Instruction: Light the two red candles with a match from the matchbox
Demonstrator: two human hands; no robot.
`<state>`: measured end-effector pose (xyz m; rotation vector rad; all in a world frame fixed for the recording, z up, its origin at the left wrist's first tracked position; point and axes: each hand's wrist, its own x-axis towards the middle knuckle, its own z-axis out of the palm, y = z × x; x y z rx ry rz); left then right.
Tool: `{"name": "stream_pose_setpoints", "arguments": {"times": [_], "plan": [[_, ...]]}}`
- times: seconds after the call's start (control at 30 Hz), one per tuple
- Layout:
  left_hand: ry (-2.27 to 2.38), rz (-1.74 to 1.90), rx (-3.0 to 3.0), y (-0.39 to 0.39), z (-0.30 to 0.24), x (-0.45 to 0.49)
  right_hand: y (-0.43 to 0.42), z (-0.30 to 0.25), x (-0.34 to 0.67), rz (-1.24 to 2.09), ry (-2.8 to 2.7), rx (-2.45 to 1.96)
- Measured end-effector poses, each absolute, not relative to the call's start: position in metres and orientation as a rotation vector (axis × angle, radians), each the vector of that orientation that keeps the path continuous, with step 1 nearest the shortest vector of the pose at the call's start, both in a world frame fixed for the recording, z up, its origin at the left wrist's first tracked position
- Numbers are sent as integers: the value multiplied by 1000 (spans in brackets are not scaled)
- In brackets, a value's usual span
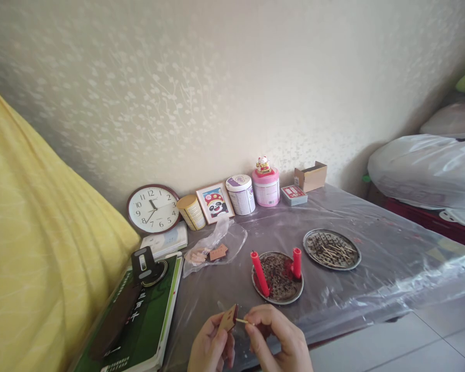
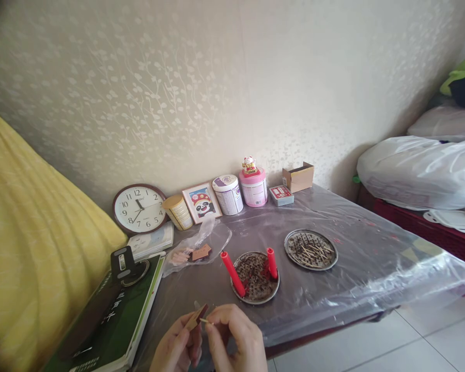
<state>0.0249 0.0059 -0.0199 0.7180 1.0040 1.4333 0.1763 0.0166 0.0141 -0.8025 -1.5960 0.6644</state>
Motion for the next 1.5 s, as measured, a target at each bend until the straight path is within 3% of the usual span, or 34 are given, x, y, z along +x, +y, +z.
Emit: {"name": "stream_pose_setpoints", "arguments": {"times": [1.5], "plan": [[1003,1411,744,6,-23,23,17,16,177,657,-1602,-772]]}}
